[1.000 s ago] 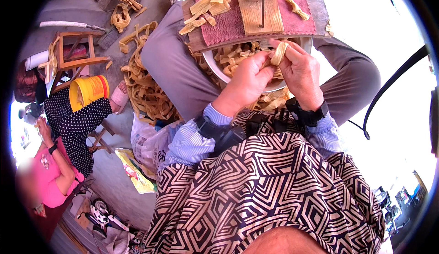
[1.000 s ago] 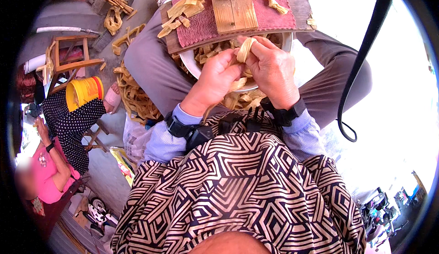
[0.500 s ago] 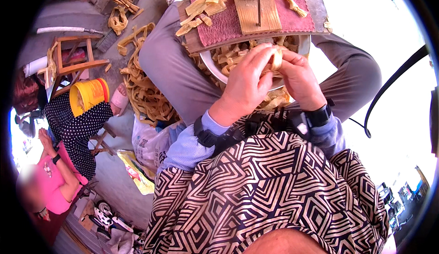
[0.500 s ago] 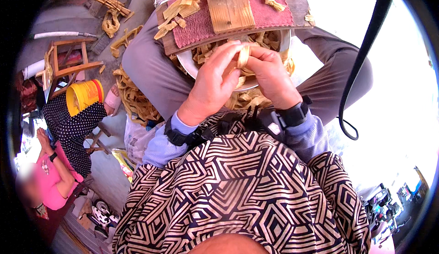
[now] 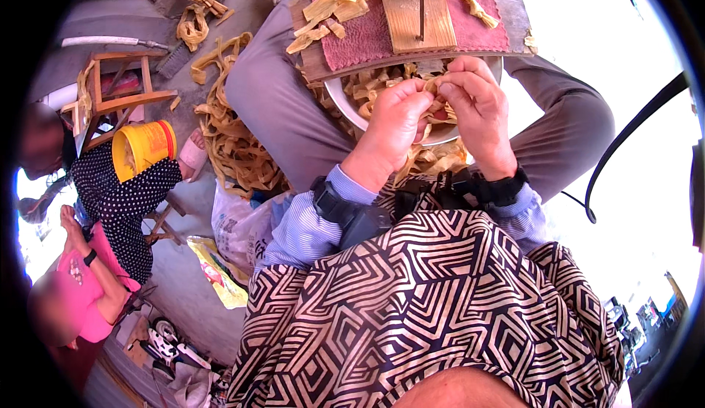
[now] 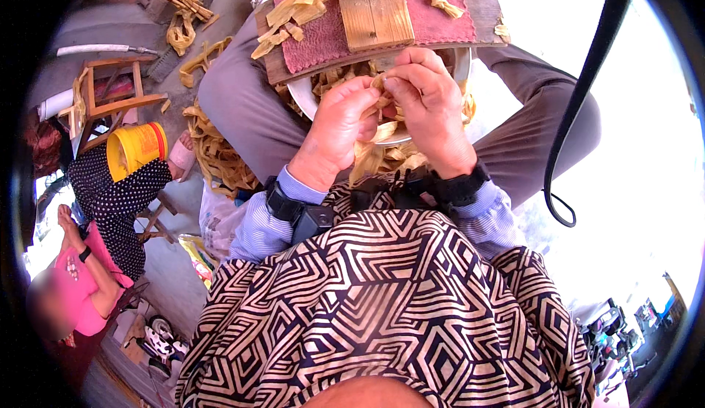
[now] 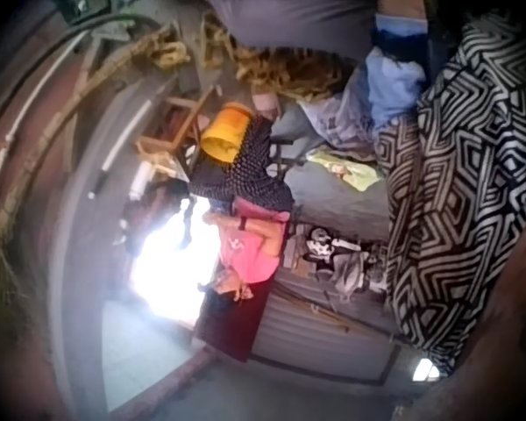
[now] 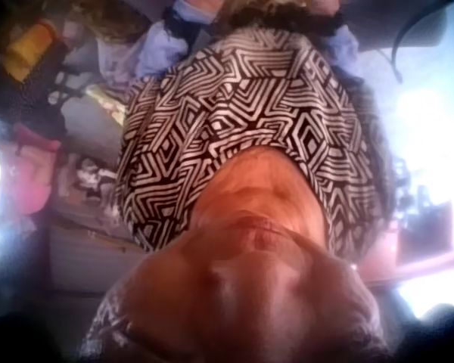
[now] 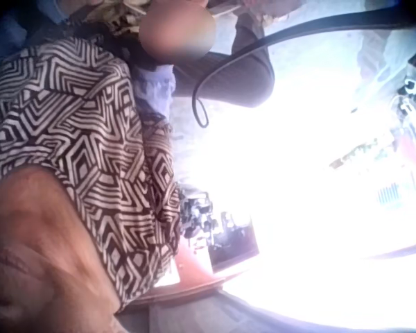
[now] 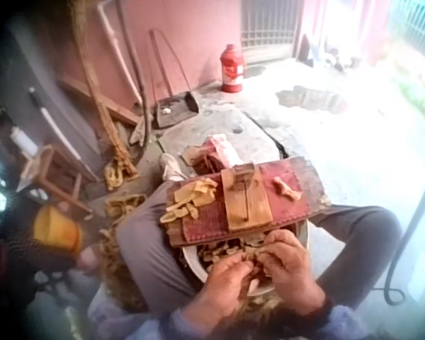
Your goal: The person ties yellow strips of food into small knots by hand and places them into a large bowl.
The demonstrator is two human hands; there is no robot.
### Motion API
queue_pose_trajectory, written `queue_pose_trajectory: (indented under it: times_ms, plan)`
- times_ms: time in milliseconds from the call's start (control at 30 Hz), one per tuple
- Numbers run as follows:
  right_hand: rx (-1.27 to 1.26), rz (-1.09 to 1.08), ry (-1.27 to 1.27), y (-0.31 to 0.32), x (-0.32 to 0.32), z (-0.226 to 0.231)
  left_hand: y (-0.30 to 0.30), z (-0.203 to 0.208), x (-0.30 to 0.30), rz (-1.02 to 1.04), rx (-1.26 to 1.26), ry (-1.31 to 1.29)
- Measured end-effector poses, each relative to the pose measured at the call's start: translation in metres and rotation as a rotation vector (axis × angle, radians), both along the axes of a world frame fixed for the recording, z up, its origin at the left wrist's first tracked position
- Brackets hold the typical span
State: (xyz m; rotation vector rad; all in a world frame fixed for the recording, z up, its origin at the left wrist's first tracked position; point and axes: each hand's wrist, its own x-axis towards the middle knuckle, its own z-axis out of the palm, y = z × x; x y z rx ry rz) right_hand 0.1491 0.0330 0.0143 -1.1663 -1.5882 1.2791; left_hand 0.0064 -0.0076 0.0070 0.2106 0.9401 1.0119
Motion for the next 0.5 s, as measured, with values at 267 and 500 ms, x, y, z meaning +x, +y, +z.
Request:
queue_pose_trajectory:
  times_ms: [267,500]
  plan:
    - [0.391,0.114,-0.296,0.022,0.009,0.002,-0.006,-0.007,0.009,0.033,0.011,0.009]
    - [0.148,-0.133,-0.112,0.025,0.004,-0.014,-0.016,0.001,-0.001,-0.183,0.317,0.508]
